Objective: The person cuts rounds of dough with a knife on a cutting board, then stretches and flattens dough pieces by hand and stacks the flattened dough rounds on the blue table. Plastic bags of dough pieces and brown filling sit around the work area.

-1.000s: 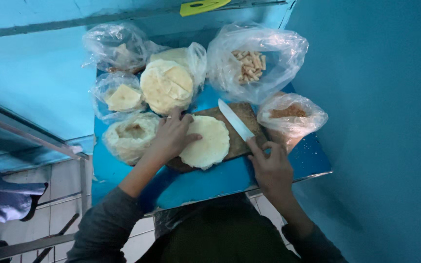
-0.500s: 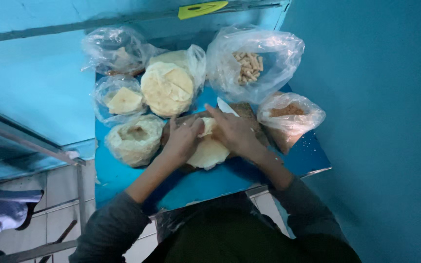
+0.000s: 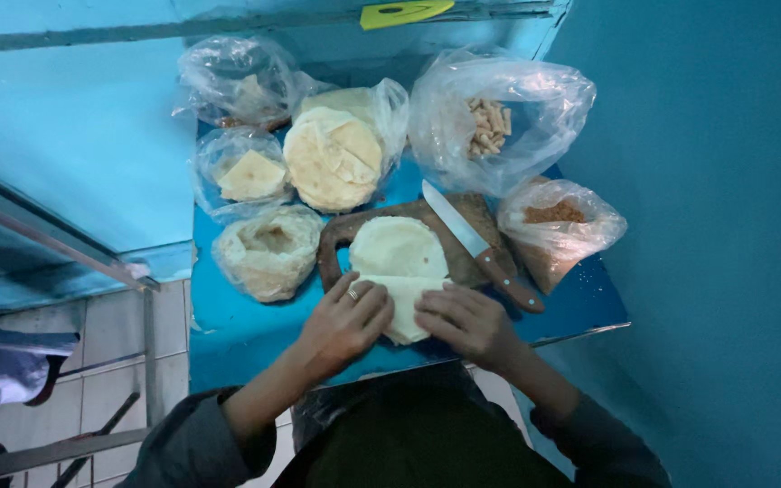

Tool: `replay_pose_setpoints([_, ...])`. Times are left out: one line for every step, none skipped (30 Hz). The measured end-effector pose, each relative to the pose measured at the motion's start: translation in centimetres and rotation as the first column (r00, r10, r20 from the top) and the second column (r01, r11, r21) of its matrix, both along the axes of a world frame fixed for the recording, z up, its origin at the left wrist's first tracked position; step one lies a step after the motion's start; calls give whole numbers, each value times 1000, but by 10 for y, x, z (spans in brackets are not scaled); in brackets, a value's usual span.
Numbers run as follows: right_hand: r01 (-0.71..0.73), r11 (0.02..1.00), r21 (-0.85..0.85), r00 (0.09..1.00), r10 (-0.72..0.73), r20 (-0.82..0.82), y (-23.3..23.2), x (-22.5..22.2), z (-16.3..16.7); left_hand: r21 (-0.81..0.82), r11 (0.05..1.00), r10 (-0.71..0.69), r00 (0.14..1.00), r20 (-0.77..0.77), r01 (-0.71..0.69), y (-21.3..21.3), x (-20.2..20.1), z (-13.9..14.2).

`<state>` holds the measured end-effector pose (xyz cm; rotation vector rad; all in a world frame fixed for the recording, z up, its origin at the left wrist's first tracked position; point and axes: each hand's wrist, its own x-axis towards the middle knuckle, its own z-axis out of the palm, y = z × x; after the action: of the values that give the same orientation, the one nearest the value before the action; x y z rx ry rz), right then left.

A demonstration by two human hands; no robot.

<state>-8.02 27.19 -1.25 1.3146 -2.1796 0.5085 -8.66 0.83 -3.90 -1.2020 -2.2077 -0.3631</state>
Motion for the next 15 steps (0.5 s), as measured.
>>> replay_pose_setpoints([-13, 1000, 0, 1000, 13, 11, 1, 0, -3, 23, 1000, 1, 998, 59, -2, 0, 0, -2])
replay_pose_setpoints([33, 998, -56, 997, -30, 66, 2, -3, -4, 45, 999, -2, 993, 119, -3, 0, -3, -5])
replay_pose_setpoints([84, 991, -108, 990, -70, 123, 2, -9, -4, 66, 998, -7, 984, 179, -5, 1, -7, -8])
replay_pose_setpoints([138, 978, -157, 977, -109, 181, 2, -16, -2, 190, 979, 7, 949, 316, -71, 2, -13, -11])
replay_pose_setpoints([243, 949, -200, 933, -172, 317, 1, -23, 0, 300, 942, 2, 896, 445, -150, 4, -23, -13])
replay_pose_setpoints([349, 909, -227, 866, -221, 448, -2, -35, 4, 391, 888, -23, 826, 563, -241, 5, -34, -15])
replay_pose_setpoints([375, 914, -157, 799, -232, 555, -5, -53, 11, 413, 861, -6, 806, 592, -298, 7, -49, -15])
replay_pose_setpoints([390, 917, -85, 718, -245, 652, -9, -69, 18, 431, 830, 10, 783, 623, -354, 9, -66, -14])
replay_pose_setpoints([414, 910, -16, 705, -309, 638, -15, -79, 23, 446, 796, 25, 758, 652, -409, 11, -80, -12])
replay_pose_setpoints([435, 899, 52, 693, -371, 618, -22, -88, 29, 434, 789, 33, 735, 677, -435, 14, -91, -9])
replay_pose_setpoints([455, 883, 117, 683, -430, 591, -27, -92, 34, 424, 780, 42, 714, 699, -461, 16, -100, -3])
replay_pose_setpoints([415, 910, 2, 719, -330, 611, -27, -90, 40, 414, 771, 51, 695, 718, -484, 17, -104, 4])
replay_pose_setpoints([370, 922, -113, 753, -227, 618, -23, -85, 47, 453, 769, 30, 733, 680, -452, 18, -102, 12])
replay_pose_setpoints([321, 920, -224, 779, -122, 615, -18, -78, 53, 489, 765, 10, 766, 643, -420, 19, -93, 19])
replay_pose_setpoints([375, 903, -208, 745, -161, 647, -9, -69, 60, 519, 760, -11, 791, 611, -390, 21, -81, 27])
